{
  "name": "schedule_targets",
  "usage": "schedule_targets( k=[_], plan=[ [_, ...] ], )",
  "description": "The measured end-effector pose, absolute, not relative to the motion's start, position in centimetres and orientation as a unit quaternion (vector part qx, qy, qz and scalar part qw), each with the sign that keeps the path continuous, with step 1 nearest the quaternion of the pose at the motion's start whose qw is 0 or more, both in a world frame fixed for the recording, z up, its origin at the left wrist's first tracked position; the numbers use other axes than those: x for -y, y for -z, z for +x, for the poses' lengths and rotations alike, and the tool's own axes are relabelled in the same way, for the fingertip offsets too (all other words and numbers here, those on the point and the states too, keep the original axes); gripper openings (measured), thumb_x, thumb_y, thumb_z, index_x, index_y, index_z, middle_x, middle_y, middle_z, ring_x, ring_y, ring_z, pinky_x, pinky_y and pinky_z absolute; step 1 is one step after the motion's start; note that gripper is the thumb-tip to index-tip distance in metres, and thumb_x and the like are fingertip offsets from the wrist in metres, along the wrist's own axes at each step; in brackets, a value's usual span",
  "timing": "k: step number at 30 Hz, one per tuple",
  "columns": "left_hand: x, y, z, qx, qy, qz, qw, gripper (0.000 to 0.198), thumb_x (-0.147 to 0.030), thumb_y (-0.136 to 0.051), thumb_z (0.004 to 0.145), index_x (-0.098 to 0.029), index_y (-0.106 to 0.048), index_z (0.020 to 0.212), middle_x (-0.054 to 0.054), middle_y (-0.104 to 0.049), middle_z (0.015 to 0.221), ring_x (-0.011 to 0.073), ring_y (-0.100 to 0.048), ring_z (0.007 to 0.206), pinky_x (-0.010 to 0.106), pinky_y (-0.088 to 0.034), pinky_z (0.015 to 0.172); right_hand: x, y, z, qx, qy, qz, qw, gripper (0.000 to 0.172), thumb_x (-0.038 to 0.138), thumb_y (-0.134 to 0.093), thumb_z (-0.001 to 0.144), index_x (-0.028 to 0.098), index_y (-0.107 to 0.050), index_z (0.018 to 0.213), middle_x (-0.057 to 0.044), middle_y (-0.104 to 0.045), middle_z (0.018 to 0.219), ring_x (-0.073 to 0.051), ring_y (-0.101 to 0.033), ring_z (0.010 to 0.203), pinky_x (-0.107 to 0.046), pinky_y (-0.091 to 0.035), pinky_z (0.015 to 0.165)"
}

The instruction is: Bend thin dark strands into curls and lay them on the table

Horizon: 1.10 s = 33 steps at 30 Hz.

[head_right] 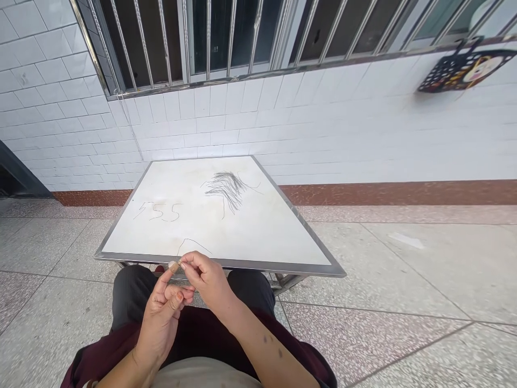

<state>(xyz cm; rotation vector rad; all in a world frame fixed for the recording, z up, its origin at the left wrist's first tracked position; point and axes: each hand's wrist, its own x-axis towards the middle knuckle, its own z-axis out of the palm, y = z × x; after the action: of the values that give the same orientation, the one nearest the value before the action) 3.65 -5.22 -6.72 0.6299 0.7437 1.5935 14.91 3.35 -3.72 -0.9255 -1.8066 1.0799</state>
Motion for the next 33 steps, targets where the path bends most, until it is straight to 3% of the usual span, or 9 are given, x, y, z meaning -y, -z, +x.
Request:
schedule_targets(
  k=[11,19,27,33],
  plan=[
    [5.5,7.6,3.5,-0.362,-0.661,0.323,0.573,0.058,-0.026,-0.07,0.083,-0.026,-0.049,0.137,0.002,-0.075,0.082,0.0203,-0.067,0.101,0.042,-0.042,0.102,-3.5,4.4,15.2,0.749,-0.356,-0.365,0.424,0.017,0.031,-0.049,0.09,0.021,-0.062,0.088,0.002,-0.061,0.065,-0.01,-0.045,0.049,-0.022,-0.037,0.05],
    [5.8,7.8,3.3,-0.377,-0.648,0.334,0.572,0.065,-0.028,-0.072,0.081,-0.023,-0.045,0.14,0.004,-0.076,0.085,0.0237,-0.067,0.102,0.044,-0.041,0.103,-3.0,3.6,15.8,0.758,-0.301,-0.375,0.441,0.016,0.029,-0.048,0.091,0.022,-0.062,0.088,0.002,-0.063,0.068,-0.011,-0.051,0.054,-0.022,-0.04,0.054],
    [5.4,7.3,3.3,-0.4,-0.685,0.277,0.543,0.061,-0.031,-0.075,0.078,-0.021,-0.051,0.133,-0.001,-0.068,0.071,0.0177,-0.068,0.085,0.031,-0.048,0.087,-4.0,4.0,16.9,0.777,-0.25,-0.373,0.441,0.017,0.029,-0.047,0.092,0.024,-0.062,0.086,-0.001,-0.068,0.079,-0.015,-0.061,0.066,-0.026,-0.046,0.063],
    [4.4,6.7,2.1,-0.451,-0.697,0.283,0.481,0.06,-0.034,-0.07,0.083,-0.021,-0.044,0.136,0.003,-0.071,0.087,0.015,-0.065,0.083,0.026,-0.048,0.076,-4.4,4.8,16.8,0.833,-0.273,-0.313,0.366,0.018,0.029,-0.046,0.094,0.026,-0.063,0.089,-0.001,-0.069,0.083,-0.016,-0.063,0.073,-0.027,-0.046,0.066]
  ],
)
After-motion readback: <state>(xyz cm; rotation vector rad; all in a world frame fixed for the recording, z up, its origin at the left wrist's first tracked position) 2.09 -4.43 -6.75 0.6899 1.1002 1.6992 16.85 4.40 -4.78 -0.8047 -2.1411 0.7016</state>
